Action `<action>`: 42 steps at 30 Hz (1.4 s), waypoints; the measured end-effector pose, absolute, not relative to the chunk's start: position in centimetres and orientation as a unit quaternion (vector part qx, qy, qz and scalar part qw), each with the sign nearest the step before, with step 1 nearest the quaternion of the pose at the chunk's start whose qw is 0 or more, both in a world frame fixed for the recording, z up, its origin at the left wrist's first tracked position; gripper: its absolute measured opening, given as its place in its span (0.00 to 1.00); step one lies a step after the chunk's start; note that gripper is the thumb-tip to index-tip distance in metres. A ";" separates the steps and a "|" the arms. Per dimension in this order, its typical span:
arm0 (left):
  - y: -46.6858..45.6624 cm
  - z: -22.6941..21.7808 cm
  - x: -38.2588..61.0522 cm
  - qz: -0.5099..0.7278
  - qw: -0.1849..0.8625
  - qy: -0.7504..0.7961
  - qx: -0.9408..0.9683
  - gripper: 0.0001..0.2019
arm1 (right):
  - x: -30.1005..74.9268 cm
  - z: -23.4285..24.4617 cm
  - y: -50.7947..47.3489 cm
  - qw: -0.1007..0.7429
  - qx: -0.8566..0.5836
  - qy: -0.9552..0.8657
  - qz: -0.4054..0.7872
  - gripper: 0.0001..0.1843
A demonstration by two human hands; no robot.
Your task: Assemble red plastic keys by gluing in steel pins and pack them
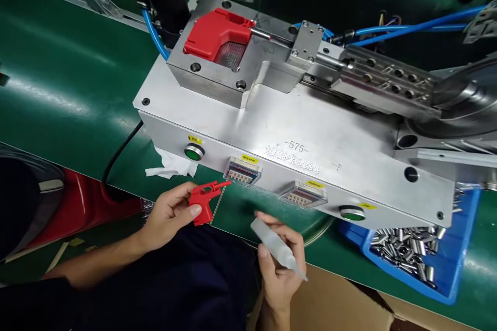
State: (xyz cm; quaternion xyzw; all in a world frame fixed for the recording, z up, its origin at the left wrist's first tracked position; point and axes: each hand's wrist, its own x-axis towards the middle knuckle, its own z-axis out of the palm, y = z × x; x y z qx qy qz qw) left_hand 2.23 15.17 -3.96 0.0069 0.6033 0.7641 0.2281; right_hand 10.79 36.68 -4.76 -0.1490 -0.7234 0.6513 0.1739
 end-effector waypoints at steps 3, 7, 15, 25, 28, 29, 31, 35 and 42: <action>15.1 -3.4 2.4 0.765 0.212 0.606 0.038 0.02 | 9.6 -3.4 35.7 0.160 -0.143 -0.645 0.733 0.14; 14.5 -2.9 2.5 0.758 0.196 0.620 0.058 0.01 | 8.4 -2.9 34.7 0.145 -0.164 -0.652 0.726 0.18; 13.8 -2.5 2.4 0.746 0.166 0.641 0.069 0.03 | 8.0 -3.0 33.8 0.301 -0.145 -0.741 0.582 0.09; 14.0 -2.3 2.8 0.716 0.167 0.672 0.087 0.02 | 8.3 -3.0 34.1 0.332 -0.126 -0.774 0.525 0.10; 14.0 -2.4 2.9 0.710 0.165 0.678 0.092 0.03 | 8.3 -3.1 34.1 0.336 -0.124 -0.774 0.522 0.09; 14.0 -2.4 2.9 0.709 0.165 0.680 0.091 0.04 | 8.3 -3.1 34.1 0.338 -0.124 -0.775 0.520 0.09; 13.9 -2.5 3.0 0.703 0.166 0.686 0.089 0.04 | 8.3 -3.1 34.1 0.338 -0.125 -0.775 0.519 0.09; 13.9 -2.6 3.0 0.696 0.169 0.692 0.092 0.05 | 8.2 -3.1 34.1 0.342 -0.118 -0.773 0.521 0.08; 14.0 -2.4 3.1 0.701 0.170 0.687 0.091 0.03 | 8.6 -3.2 34.2 0.337 -0.136 -0.766 0.530 0.09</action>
